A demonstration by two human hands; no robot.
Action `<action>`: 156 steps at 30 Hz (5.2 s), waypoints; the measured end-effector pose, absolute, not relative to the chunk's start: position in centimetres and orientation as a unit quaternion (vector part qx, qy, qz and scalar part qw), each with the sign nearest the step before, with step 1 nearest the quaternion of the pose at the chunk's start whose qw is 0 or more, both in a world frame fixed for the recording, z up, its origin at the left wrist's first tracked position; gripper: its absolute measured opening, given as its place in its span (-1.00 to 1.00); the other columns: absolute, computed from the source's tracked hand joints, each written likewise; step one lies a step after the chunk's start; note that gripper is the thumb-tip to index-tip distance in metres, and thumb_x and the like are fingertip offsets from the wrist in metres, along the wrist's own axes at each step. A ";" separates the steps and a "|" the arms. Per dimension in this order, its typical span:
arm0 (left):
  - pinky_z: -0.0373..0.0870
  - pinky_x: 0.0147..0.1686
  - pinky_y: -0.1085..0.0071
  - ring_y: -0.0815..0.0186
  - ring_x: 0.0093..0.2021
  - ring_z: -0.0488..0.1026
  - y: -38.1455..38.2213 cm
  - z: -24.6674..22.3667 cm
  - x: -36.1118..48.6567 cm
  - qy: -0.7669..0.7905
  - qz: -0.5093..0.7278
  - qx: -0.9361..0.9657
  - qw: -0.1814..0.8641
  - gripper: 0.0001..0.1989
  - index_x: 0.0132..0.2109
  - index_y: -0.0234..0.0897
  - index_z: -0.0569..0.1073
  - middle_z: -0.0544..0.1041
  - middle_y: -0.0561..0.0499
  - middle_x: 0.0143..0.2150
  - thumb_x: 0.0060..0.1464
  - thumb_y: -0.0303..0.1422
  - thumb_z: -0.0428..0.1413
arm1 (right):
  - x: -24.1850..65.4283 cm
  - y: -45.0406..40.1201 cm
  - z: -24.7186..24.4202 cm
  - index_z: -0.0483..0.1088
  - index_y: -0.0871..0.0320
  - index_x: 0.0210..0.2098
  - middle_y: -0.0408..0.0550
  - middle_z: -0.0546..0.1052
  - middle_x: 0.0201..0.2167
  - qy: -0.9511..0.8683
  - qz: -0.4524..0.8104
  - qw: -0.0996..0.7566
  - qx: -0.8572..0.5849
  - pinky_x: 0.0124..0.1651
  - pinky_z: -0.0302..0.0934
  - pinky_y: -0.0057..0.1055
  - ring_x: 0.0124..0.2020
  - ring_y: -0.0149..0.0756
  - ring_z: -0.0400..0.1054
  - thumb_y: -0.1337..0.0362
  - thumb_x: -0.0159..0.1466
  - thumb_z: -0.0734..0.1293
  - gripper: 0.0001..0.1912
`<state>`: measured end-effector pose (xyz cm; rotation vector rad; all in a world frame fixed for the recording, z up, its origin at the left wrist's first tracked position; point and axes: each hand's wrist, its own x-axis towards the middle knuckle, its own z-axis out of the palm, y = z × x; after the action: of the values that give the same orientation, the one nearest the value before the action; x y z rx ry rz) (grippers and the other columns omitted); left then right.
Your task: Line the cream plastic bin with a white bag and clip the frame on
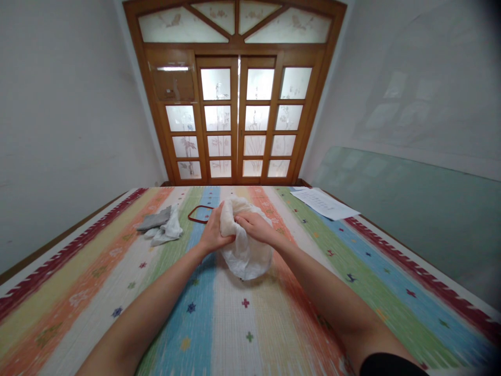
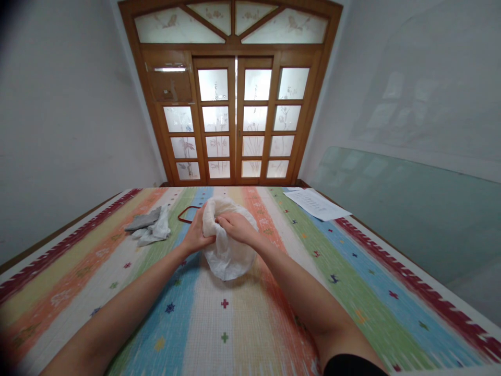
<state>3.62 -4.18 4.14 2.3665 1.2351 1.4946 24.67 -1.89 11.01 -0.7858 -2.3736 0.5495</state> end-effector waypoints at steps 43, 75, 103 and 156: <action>0.10 0.40 -0.14 -0.13 0.42 0.14 -3.8 3.5 3.4 0.415 0.489 0.766 0.044 0.18 0.52 -0.18 -0.14 0.14 -0.26 0.43 -0.10 -0.19 0.34 | 24.3 -1.2 9.7 0.54 0.13 -0.20 -0.03 0.60 -0.12 -0.889 0.157 0.289 -0.318 0.02 0.21 -0.36 -0.08 -0.26 0.42 0.24 0.51 0.06 -0.57; 0.13 0.38 -0.11 -0.11 0.38 0.19 -3.8 3.4 3.5 0.419 0.490 0.764 0.035 0.13 0.51 -0.20 -0.11 0.20 -0.26 0.39 -0.07 -0.17 0.33 | 24.3 -1.2 9.5 0.53 0.17 -0.22 -0.03 0.61 -0.17 -0.886 0.128 0.307 -0.322 -0.06 0.18 -0.37 -0.13 -0.27 0.42 0.25 0.50 0.04 -0.55; 0.00 0.44 -0.12 -0.12 0.48 0.05 -3.5 3.3 2.9 0.400 0.493 0.769 0.083 0.06 0.52 -0.15 -0.14 0.06 -0.24 0.49 0.08 0.10 0.18 | 24.4 -1.4 9.7 0.52 0.16 -0.24 -0.02 0.61 -0.19 -0.888 0.130 0.302 -0.321 -0.10 0.15 -0.38 -0.16 -0.28 0.41 0.22 0.51 0.04 -0.55; 0.07 0.42 -0.22 -0.16 0.47 0.07 -6.2 6.8 5.9 0.343 0.446 0.816 0.138 0.24 0.53 -0.08 -0.22 0.02 -0.20 0.52 -0.09 -0.11 0.39 | 26.9 -2.6 12.9 0.59 0.14 -0.05 -0.08 0.62 -0.09 -0.895 0.400 0.075 -0.181 0.11 0.35 -0.35 -0.03 -0.25 0.47 0.13 0.42 0.23 -0.65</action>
<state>5.86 -6.20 6.84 2.3592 0.9908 1.2891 26.93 -2.62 12.90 -0.5431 -2.6860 1.2003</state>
